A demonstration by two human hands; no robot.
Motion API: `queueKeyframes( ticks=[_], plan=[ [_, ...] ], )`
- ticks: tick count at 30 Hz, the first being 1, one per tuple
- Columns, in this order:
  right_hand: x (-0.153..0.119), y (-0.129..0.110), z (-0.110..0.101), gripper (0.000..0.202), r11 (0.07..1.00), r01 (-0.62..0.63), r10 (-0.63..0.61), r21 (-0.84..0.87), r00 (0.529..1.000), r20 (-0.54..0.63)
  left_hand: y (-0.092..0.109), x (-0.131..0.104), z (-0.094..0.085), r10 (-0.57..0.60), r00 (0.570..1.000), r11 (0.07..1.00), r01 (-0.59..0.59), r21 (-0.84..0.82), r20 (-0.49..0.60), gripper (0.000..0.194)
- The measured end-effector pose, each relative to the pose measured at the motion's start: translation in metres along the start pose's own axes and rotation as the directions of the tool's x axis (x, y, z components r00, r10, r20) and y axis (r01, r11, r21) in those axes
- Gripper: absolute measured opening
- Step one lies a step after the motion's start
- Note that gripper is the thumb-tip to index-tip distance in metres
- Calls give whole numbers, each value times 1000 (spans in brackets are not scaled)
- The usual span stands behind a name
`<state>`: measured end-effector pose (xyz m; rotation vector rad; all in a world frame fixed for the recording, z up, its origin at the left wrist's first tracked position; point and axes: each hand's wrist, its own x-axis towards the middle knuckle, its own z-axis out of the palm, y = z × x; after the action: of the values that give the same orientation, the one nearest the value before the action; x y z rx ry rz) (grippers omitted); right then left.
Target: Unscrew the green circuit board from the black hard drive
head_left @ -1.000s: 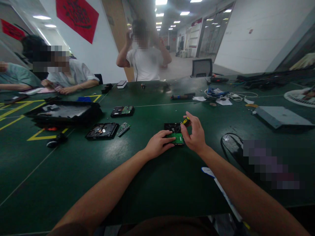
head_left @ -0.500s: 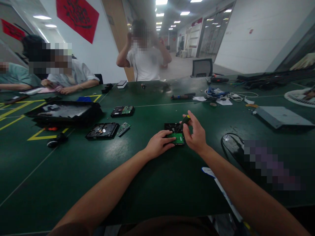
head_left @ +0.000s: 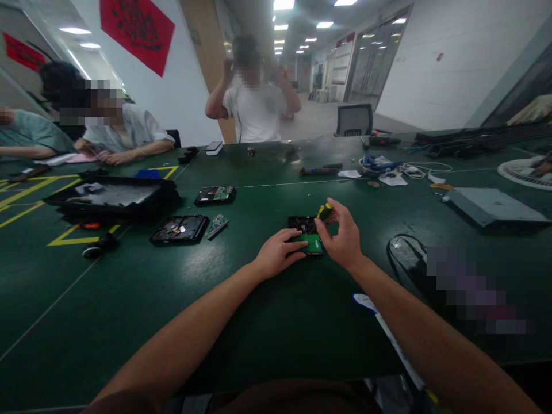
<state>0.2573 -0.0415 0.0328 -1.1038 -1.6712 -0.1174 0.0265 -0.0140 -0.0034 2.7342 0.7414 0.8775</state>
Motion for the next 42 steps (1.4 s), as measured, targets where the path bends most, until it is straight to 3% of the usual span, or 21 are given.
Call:
queueKeyframes(
  ticks=[6,10,14,17,19,23,33,38,42],
  plan=[
    [0,2,1,61,1000,-12,11,-20,997,-73,-1,0,0,10,1000,1000,-10,0,8,35],
    [8,5,-9,63,999,-12,1,-53,978,-207,-1,0,-2,5,999,1000,-5,8,33,37],
    [17,27,-22,54,980,-174,140,-101,950,-277,2,0,-5,-3,998,1000,1,21,59,39],
    [17,48,-25,46,891,-433,408,-138,896,-176,6,0,-9,-13,998,1000,12,29,57,38],
    [13,58,-22,45,823,-532,531,-201,845,-63,8,0,-11,-19,998,999,17,31,60,39],
    [5,65,-11,41,796,-525,591,-301,781,202,8,0,-10,-18,998,1000,17,23,55,41],
    [20,80,-3,31,661,-566,732,-492,630,258,8,0,-7,-44,997,997,40,60,61,40],
    [39,84,-1,20,639,-588,767,-495,535,355,7,0,-7,-47,997,998,44,54,60,44],
    [52,84,9,13,673,-560,740,-484,527,419,9,0,-8,-83,994,995,79,58,67,58]
  ],
)
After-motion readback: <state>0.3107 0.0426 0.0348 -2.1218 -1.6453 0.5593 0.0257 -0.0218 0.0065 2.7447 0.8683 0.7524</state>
